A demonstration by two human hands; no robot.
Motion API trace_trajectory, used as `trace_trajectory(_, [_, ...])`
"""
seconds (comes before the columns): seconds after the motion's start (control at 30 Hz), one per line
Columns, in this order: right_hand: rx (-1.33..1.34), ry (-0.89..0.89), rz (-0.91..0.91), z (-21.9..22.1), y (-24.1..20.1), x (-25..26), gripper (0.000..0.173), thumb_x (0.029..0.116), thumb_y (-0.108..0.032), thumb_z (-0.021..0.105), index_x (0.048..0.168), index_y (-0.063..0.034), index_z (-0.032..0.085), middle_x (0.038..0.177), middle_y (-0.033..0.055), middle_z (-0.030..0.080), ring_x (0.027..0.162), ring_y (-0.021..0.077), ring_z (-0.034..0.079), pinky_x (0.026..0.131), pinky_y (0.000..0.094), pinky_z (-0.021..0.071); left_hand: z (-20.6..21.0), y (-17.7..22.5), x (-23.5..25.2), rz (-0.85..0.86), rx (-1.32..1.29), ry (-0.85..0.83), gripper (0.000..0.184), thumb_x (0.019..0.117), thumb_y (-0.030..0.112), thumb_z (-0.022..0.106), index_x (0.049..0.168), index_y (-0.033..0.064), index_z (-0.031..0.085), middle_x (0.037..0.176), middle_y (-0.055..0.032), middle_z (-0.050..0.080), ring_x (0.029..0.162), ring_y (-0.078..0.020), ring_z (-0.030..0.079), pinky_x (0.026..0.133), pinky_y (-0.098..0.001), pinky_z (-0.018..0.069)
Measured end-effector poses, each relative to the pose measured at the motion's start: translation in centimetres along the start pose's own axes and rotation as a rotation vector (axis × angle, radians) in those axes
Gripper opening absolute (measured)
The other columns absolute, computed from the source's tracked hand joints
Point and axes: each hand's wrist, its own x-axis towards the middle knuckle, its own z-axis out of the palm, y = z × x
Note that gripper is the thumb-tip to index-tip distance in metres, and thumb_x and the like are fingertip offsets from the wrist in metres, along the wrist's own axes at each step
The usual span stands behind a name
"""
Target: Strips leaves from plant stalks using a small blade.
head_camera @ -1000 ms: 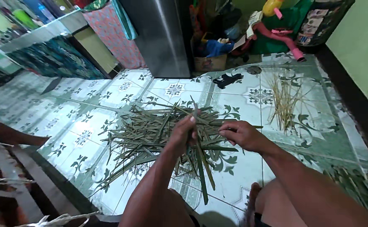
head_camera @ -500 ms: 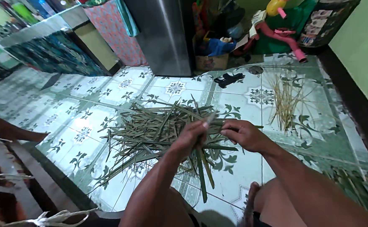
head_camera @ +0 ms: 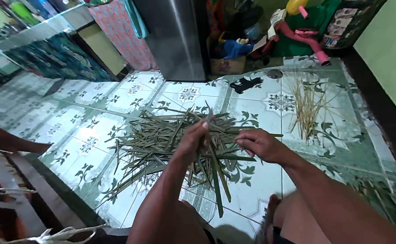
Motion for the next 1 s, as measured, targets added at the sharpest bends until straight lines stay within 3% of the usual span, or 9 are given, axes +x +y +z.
trace_trajectory(0.2, [-0.043, 0.023, -0.005, 0.2, 0.0, 0.2, 0.024, 0.1013, -0.014, 0.051, 0.105, -0.0032, 0.073, 0.093, -0.0003, 0.065, 0.060, -0.0030, 0.052, 0.055, 0.0140, 0.0461, 2.9, -1.3, -0.4, -0.100, 0.177, -0.160, 0.041, 0.1083, 0.022, 0.042, 0.146, 0.0087, 0.052, 0.063, 0.0037, 0.053, 0.048, -0.0044, 0.048, 0.046, -0.0197, 0.0431])
trace_trajectory(0.37, [-0.010, -0.027, -0.007, -0.5, 0.1, -0.1, 0.023, 0.1048, -0.017, 0.051, 0.106, -0.0048, 0.071, 0.082, -0.0044, 0.062, 0.057, -0.0029, 0.050, 0.052, 0.0136, 0.0444, -1.0, 0.2, 0.2, 0.044, -0.125, -0.016, 0.045, 0.1071, 0.031, 0.046, 0.148, 0.0133, 0.048, 0.059, 0.0057, 0.051, 0.044, -0.0028, 0.048, 0.043, -0.0175, 0.0439])
trace_trajectory(0.53, [0.008, -0.040, 0.006, -0.3, 0.2, 0.3, 0.022, 0.1033, -0.017, 0.051, 0.099, -0.0053, 0.069, 0.079, -0.0051, 0.060, 0.055, -0.0028, 0.049, 0.051, 0.0143, 0.0439, 1.8, -0.9, -0.2, -0.091, 0.082, -0.135, 0.045, 0.1083, 0.023, 0.041, 0.150, 0.0091, 0.047, 0.065, 0.0039, 0.053, 0.048, -0.0040, 0.047, 0.045, -0.0186, 0.0415])
trace_trajectory(0.6, [-0.002, -0.059, -0.004, -0.8, 0.2, 0.0, 0.023, 0.1036, -0.017, 0.051, 0.102, -0.0049, 0.070, 0.081, -0.0049, 0.060, 0.056, -0.0032, 0.049, 0.051, 0.0136, 0.0436, 0.6, 0.2, -0.3, -0.033, -0.026, -0.076, 0.045, 0.1054, 0.026, 0.045, 0.147, 0.0109, 0.050, 0.061, 0.0053, 0.052, 0.046, -0.0022, 0.048, 0.044, -0.0168, 0.0423])
trace_trajectory(0.67, [-0.021, -0.074, 0.005, -1.6, 0.2, -0.5, 0.024, 0.1033, -0.018, 0.051, 0.105, -0.0052, 0.071, 0.083, -0.0042, 0.061, 0.057, -0.0027, 0.049, 0.052, 0.0141, 0.0438, -2.2, 1.7, -0.5, 0.113, -0.213, 0.021, 0.044, 0.1025, 0.038, 0.055, 0.142, 0.0193, 0.054, 0.056, 0.0086, 0.050, 0.042, 0.0000, 0.047, 0.042, -0.0149, 0.0432])
trace_trajectory(0.73, [-0.040, -0.063, 0.058, -2.4, 0.2, -0.8, 0.023, 0.1034, -0.019, 0.052, 0.106, -0.0067, 0.071, 0.081, -0.0045, 0.062, 0.056, -0.0014, 0.050, 0.052, 0.0162, 0.0452, -4.8, 2.7, -0.8, 0.255, -0.357, 0.121, 0.035, 0.1055, 0.042, 0.049, 0.137, 0.0279, 0.055, 0.054, 0.0096, 0.050, 0.040, -0.0002, 0.047, 0.041, -0.0154, 0.0439])
trace_trajectory(0.8, [-0.031, -0.024, 0.103, -2.6, 0.3, -0.6, 0.023, 0.1032, -0.019, 0.053, 0.107, -0.0065, 0.072, 0.080, -0.0037, 0.062, 0.056, 0.0005, 0.051, 0.052, 0.0182, 0.0463, -6.3, 2.5, -0.8, 0.328, -0.425, 0.214, 0.037, 0.1098, 0.042, 0.037, 0.139, 0.0294, 0.055, 0.054, 0.0075, 0.049, 0.039, -0.0023, 0.046, 0.041, -0.0176, 0.0433])
trace_trajectory(0.93, [0.001, 0.032, 0.126, -1.9, 0.4, -0.1, 0.021, 0.1019, -0.017, 0.055, 0.109, -0.0059, 0.071, 0.091, -0.0009, 0.064, 0.059, 0.0012, 0.053, 0.054, 0.0181, 0.0479, -5.4, 0.2, -0.4, 0.217, -0.267, 0.193, 0.043, 0.1075, 0.041, 0.043, 0.147, 0.0247, 0.047, 0.058, 0.0059, 0.052, 0.043, -0.0041, 0.050, 0.043, -0.0196, 0.0474])
trace_trajectory(1.0, [0.024, 0.033, 0.143, -1.2, 0.1, 0.1, 0.021, 0.1016, -0.016, 0.055, 0.110, -0.0049, 0.071, 0.085, -0.0013, 0.062, 0.057, 0.0021, 0.052, 0.053, 0.0190, 0.0468, -3.2, -0.6, -0.5, 0.100, -0.065, 0.080, 0.050, 0.1059, 0.033, 0.044, 0.154, 0.0177, 0.039, 0.063, 0.0037, 0.054, 0.046, -0.0054, 0.051, 0.045, -0.0205, 0.0480])
